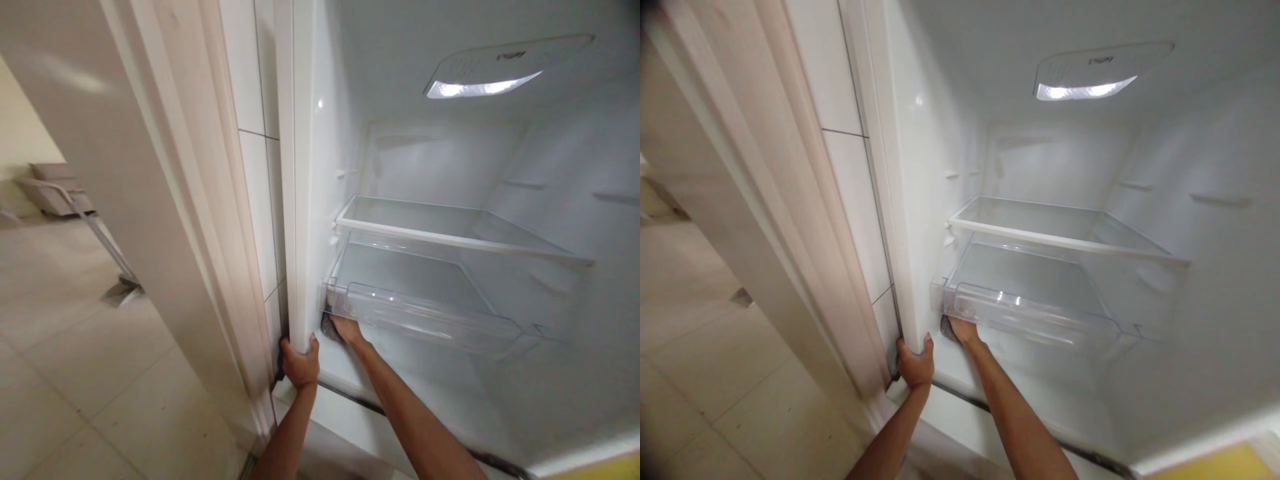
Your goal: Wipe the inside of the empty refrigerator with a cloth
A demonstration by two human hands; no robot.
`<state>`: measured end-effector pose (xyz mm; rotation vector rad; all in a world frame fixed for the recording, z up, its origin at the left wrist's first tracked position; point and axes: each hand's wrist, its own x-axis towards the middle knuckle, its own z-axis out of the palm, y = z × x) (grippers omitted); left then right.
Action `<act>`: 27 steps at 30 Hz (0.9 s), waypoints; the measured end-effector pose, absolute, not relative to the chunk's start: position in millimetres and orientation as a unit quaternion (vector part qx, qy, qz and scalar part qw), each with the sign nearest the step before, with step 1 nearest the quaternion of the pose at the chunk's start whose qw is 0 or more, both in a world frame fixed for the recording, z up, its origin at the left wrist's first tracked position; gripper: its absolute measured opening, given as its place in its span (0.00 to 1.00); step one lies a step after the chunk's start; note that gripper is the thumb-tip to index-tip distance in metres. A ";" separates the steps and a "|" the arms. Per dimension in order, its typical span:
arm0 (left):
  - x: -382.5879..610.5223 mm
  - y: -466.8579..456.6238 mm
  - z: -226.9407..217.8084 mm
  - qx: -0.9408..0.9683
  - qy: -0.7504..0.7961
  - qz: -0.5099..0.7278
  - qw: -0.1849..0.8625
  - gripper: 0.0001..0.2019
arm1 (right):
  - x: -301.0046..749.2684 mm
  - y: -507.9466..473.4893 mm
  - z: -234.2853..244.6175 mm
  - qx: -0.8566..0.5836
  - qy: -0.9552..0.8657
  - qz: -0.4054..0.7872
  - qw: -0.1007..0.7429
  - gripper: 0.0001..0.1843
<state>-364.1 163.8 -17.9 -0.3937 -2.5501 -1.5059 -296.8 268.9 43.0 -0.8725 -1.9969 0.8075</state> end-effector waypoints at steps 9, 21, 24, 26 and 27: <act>-364.5 160.0 -7.0 -0.147 -0.855 -0.496 0.031 0.21 | -254.6 210.4 32.8 -0.238 -0.854 0.309 0.344 0.42; -363.9 154.5 3.1 -0.163 -0.854 -0.493 -0.012 0.28 | -171.8 206.1 25.6 -0.519 -0.787 0.010 0.333 0.33; -363.5 153.8 4.2 -0.166 -0.853 -0.495 -0.013 0.29 | -133.5 225.9 35.1 -0.630 -0.723 -0.112 0.261 0.29; -363.6 153.5 4.2 -0.166 -0.851 -0.498 -0.010 0.30 | -108.2 239.1 42.5 -0.651 -0.713 -0.178 0.194 0.27; -363.7 153.4 3.9 -0.166 -0.851 -0.498 -0.009 0.30 | -96.8 245.9 45.5 -0.644 -0.722 -0.193 0.165 0.26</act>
